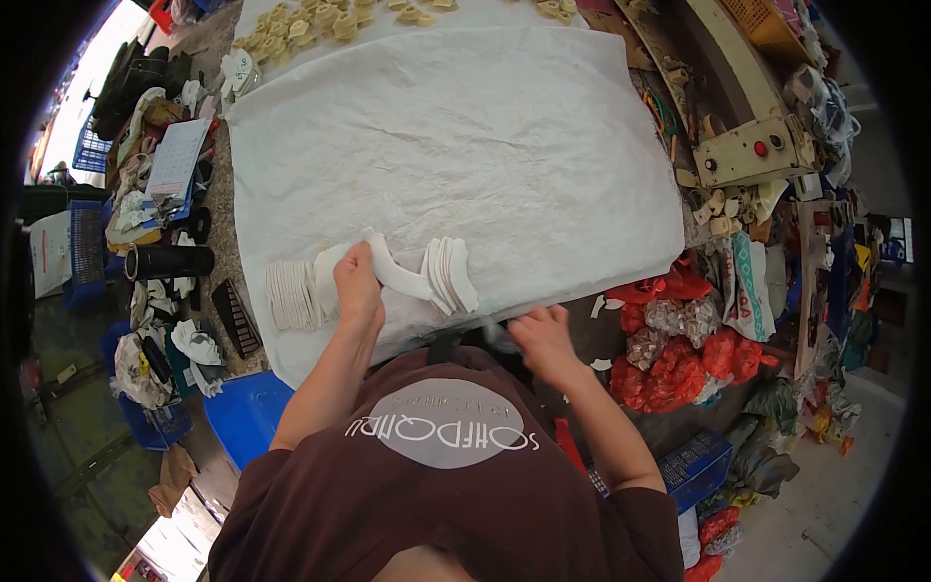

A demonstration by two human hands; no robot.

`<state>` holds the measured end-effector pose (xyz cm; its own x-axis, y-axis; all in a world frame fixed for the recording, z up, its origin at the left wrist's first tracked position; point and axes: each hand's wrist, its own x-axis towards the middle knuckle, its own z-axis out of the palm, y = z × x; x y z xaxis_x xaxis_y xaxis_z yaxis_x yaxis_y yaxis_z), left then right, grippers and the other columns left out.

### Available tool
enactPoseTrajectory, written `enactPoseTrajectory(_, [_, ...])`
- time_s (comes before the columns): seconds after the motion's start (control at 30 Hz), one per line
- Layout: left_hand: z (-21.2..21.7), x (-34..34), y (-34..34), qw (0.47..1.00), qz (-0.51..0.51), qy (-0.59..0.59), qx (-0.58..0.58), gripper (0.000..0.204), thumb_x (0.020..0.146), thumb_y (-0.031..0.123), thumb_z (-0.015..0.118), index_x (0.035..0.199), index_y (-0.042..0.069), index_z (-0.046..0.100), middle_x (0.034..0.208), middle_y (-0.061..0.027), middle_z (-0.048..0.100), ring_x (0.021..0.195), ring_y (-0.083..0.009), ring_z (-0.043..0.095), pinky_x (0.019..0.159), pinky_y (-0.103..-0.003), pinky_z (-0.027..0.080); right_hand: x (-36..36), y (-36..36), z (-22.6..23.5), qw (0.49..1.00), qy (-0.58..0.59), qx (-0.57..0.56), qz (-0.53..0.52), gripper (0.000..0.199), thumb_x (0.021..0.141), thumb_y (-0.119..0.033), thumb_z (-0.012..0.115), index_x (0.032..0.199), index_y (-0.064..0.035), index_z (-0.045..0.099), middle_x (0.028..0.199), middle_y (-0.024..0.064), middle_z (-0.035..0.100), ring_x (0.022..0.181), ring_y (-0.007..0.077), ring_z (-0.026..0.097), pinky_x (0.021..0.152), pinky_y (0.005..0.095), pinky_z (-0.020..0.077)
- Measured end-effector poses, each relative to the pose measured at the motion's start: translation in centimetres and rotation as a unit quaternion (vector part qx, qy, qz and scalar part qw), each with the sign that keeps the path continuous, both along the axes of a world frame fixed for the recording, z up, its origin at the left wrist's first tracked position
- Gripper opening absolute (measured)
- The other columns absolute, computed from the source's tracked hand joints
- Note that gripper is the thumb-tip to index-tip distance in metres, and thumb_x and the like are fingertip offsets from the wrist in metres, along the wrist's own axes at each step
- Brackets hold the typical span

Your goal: Sorting and separating stacks of white shoe material components at a manufacturing workstation.

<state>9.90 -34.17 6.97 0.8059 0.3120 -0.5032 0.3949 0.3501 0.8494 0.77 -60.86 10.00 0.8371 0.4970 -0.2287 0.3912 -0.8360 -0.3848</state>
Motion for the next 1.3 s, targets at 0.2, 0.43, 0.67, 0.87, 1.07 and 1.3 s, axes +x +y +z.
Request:
enactPoseTrajectory(0.2, [1.3,0.3,-1.4,0.997,-0.077,-0.014,0.015,0.026,0.092,0.015,0.046,0.072,0.001,0.053,0.068,0.0051,0.045,0.063,-0.0038,0.036,0.055,-0.022,0.032,-3.2,-4.6,-3.1,0.976,0.139,-0.096,-0.135,0.037,0.069,-0.017,0.067,0.105,-0.0154,0.060,0.123,0.0109,0.043,0.116,0.0307,0.037,0.092,0.0478,0.0324])
enactPoseTrajectory(0.43, [0.7,-1.6,-5.4,0.984,-0.171,-0.002,-0.049,0.025,0.091,0.016,0.047,0.092,-0.004,0.062,0.073,0.0026,0.055,0.066,-0.0049,0.046,0.059,-0.022,0.039,3.8,7.3,0.4,0.871,0.153,0.348,-0.311,0.019,0.086,-0.016,0.055,0.095,0.0010,0.057,0.081,0.0094,0.062,0.075,0.0192,0.060,0.065,0.0281,0.0466])
enactPoseTrajectory(0.67, [-2.7,-1.6,2.9,0.797,-0.234,-0.071,0.553,0.033,0.073,0.009,0.063,0.106,0.012,0.060,0.093,-0.0078,0.053,0.093,-0.0266,0.047,0.081,-0.042,0.034,4.9,5.5,-7.8,0.800,0.164,0.370,-0.443,0.013,0.083,-0.012,0.056,0.091,-0.0024,0.058,0.074,0.0109,0.061,0.069,0.0199,0.057,0.066,0.0311,0.0454])
enactPoseTrajectory(0.87, [-3.8,-2.9,5.9,0.654,-0.227,-0.088,0.716,0.043,0.071,0.009,0.063,0.113,0.011,0.054,0.107,-0.0075,0.046,0.098,-0.0265,0.042,0.082,-0.039,0.031,4.5,5.5,-10.4,0.952,-0.017,0.143,-0.270,0.016,0.077,-0.012,0.060,0.091,-0.0038,0.059,0.087,0.0127,0.058,0.073,0.0319,0.056,0.072,0.0403,0.0450])
enactPoseTrajectory(1.07, [-5.8,-1.7,7.2,0.658,-0.271,-0.024,0.703,0.049,0.063,0.003,0.063,0.110,0.012,0.054,0.104,-0.0097,0.046,0.099,-0.0268,0.041,0.083,-0.040,0.032,4.7,4.6,-10.2,0.880,0.063,0.265,-0.390,0.016,0.078,-0.010,0.059,0.091,-0.0018,0.058,0.087,0.0127,0.056,0.072,0.0246,0.057,0.067,0.0337,0.0464])
enactPoseTrajectory(1.3, [-3.5,-1.8,7.1,0.692,-0.215,-0.076,0.685,0.039,0.067,0.001,0.059,0.105,0.010,0.056,0.098,-0.0086,0.048,0.094,-0.0266,0.044,0.078,-0.039,0.035,4.1,3.0,-9.9,0.858,0.052,0.275,-0.431,0.015,0.080,-0.009,0.057,0.092,-0.0006,0.058,0.085,0.0101,0.057,0.073,0.0178,0.055,0.067,0.0290,0.0461])
